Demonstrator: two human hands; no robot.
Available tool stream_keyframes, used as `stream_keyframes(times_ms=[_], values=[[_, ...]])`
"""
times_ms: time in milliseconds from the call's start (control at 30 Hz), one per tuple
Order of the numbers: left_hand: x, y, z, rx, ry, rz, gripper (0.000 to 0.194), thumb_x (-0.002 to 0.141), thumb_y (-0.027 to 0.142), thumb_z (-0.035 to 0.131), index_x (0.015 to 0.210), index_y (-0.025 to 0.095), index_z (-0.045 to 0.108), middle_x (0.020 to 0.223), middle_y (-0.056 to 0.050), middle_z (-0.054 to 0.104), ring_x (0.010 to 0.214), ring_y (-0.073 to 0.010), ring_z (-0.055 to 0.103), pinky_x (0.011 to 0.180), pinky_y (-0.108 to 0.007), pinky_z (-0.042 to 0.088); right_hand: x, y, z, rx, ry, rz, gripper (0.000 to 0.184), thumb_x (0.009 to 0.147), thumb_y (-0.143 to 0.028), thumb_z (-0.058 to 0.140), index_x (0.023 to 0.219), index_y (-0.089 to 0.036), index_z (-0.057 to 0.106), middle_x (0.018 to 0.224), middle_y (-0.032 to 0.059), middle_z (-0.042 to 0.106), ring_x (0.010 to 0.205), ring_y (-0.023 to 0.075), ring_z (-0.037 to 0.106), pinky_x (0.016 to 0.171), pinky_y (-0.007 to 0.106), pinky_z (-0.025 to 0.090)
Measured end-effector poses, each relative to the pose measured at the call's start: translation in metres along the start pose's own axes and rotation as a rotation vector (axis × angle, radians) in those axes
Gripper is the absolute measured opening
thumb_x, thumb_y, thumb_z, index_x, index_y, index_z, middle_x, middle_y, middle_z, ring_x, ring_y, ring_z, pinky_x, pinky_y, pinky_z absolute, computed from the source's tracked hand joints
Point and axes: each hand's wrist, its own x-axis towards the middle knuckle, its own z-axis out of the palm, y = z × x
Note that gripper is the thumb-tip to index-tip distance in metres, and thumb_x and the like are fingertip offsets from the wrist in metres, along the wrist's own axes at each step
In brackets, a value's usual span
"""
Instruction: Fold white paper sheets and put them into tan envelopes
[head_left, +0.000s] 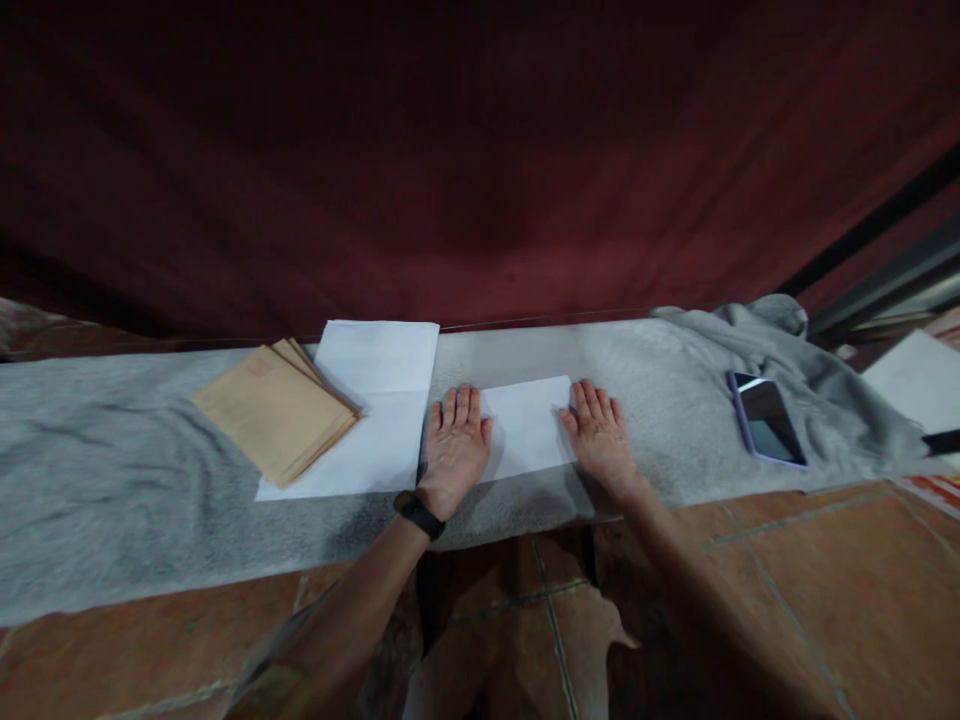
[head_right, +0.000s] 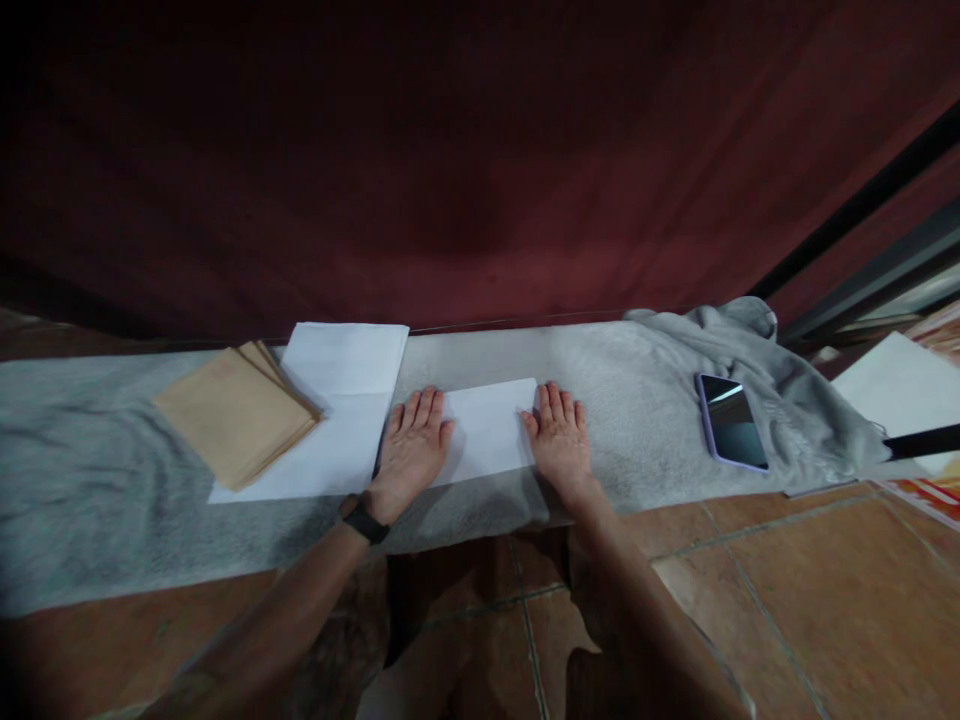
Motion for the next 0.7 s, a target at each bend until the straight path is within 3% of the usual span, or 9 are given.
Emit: stream_keyframes(times_ms=[267, 433, 567, 700], values=[[0.0, -0.001, 0.004, -0.028, 0.051, -0.005, 0.058, 0.103, 0.032, 0.032, 0.155, 0.007, 0.039, 0.164, -0.016, 0.032, 0.153, -0.0319, 0.029, 0.124, -0.053, 0.025, -0.001, 0.003, -0.003, -0.019, 0.048, 0.024, 0.063, 0.106, -0.044, 0.028, 0.154, -0.005, 0.039, 0.16, 0.023, 0.038, 0.148, 0.0355, 0.035, 0.12, 0.057, 0.025], [-0.008, 0.019, 0.005, -0.096, 0.066, 0.143, 0.057, 0.103, 0.031, 0.031, 0.157, 0.011, 0.036, 0.166, -0.013, 0.029, 0.155, -0.0289, 0.024, 0.126, -0.053, 0.021, -0.007, -0.022, -0.005, 0.114, 0.032, -0.105, 0.061, 0.106, -0.043, 0.028, 0.158, -0.01, 0.033, 0.166, 0.0184, 0.029, 0.154, 0.0305, 0.026, 0.122, 0.053, 0.027], [-0.019, 0.035, 0.007, -0.126, 0.015, 0.254, 0.056, 0.104, 0.03, 0.029, 0.156, 0.011, 0.036, 0.166, -0.012, 0.031, 0.156, -0.0268, 0.021, 0.127, -0.051, 0.02, -0.017, -0.043, -0.005, 0.162, -0.037, -0.208, 0.059, 0.106, -0.042, 0.03, 0.157, -0.012, 0.037, 0.164, 0.0153, 0.034, 0.153, 0.0276, 0.029, 0.123, 0.049, 0.028], [-0.022, 0.035, 0.008, -0.121, -0.011, 0.273, 0.055, 0.105, 0.03, 0.027, 0.156, 0.011, 0.037, 0.166, -0.011, 0.03, 0.156, -0.0269, 0.02, 0.128, -0.051, 0.017, -0.021, -0.047, -0.004, 0.142, -0.06, -0.215, 0.058, 0.107, -0.041, 0.03, 0.155, -0.01, 0.041, 0.163, 0.0154, 0.036, 0.152, 0.0281, 0.032, 0.124, 0.049, 0.027]])
